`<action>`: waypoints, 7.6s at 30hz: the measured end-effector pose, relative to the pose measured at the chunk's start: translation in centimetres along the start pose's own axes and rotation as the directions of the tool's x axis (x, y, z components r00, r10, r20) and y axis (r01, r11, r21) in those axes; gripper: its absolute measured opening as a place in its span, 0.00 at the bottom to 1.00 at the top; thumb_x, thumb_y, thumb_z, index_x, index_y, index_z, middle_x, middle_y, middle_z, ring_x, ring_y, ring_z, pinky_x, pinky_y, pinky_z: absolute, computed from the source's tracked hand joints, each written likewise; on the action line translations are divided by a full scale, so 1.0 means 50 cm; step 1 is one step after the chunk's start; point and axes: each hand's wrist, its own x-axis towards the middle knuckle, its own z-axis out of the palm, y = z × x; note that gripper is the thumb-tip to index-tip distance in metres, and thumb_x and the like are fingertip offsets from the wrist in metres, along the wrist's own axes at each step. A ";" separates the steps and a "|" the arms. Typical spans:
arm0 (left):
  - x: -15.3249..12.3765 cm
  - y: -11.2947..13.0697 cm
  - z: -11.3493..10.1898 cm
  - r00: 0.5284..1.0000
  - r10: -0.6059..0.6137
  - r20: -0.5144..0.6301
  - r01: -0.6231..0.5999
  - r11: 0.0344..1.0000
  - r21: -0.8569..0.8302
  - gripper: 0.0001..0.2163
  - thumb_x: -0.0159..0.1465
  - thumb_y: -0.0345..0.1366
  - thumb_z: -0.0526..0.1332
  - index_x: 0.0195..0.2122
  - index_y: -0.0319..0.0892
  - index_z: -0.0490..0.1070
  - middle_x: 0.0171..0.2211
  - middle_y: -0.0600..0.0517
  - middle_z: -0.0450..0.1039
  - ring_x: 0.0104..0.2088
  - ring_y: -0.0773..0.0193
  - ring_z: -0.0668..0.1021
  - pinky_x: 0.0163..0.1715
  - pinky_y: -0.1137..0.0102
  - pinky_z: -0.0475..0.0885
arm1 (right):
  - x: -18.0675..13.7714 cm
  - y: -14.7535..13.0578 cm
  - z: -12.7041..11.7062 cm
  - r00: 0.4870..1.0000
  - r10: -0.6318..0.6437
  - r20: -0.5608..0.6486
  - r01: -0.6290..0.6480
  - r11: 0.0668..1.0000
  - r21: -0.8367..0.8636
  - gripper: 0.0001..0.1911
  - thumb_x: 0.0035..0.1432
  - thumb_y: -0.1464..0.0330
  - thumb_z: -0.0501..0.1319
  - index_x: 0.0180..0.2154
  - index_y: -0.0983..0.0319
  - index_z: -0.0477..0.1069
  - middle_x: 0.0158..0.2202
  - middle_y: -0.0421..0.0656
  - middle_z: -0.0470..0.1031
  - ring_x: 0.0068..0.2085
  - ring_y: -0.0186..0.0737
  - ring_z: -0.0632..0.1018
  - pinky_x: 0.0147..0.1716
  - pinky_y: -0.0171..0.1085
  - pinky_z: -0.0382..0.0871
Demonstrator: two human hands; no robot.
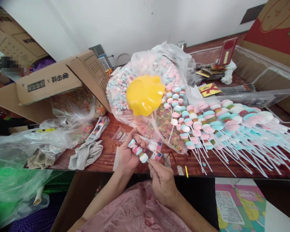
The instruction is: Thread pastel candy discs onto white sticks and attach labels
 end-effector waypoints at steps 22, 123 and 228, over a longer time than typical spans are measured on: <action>-0.018 -0.006 -0.002 0.985 -0.086 0.152 0.103 0.989 -0.108 0.19 0.69 0.43 0.51 0.25 0.41 0.72 0.18 0.52 0.66 0.24 0.62 0.73 0.36 0.61 0.71 | 0.018 0.003 -0.014 0.953 0.258 0.156 -0.262 0.965 0.009 0.13 0.66 0.69 0.52 0.31 0.62 0.72 0.19 0.35 0.65 0.20 0.30 0.65 0.22 0.30 0.61; 0.016 -0.030 -0.038 0.999 -0.030 -0.023 0.026 0.987 -0.160 0.19 0.59 0.52 0.66 0.25 0.41 0.65 0.22 0.58 0.66 0.21 0.70 0.71 0.34 0.69 0.73 | 0.005 -0.012 -0.031 0.933 -0.195 0.302 0.326 0.815 -0.478 0.15 0.62 0.78 0.49 0.39 0.68 0.74 0.23 0.40 0.71 0.23 0.35 0.71 0.26 0.38 0.56; 0.013 0.028 -0.044 0.983 -0.166 -0.075 0.132 0.932 -0.338 0.27 0.68 0.57 0.45 0.22 0.41 0.63 0.19 0.54 0.63 0.23 0.64 0.72 0.40 0.57 0.75 | 0.046 0.027 -0.032 0.925 -0.084 0.371 0.249 0.871 -0.424 0.21 0.59 0.82 0.48 0.46 0.64 0.74 0.34 0.45 0.78 0.31 0.36 0.77 0.29 0.33 0.66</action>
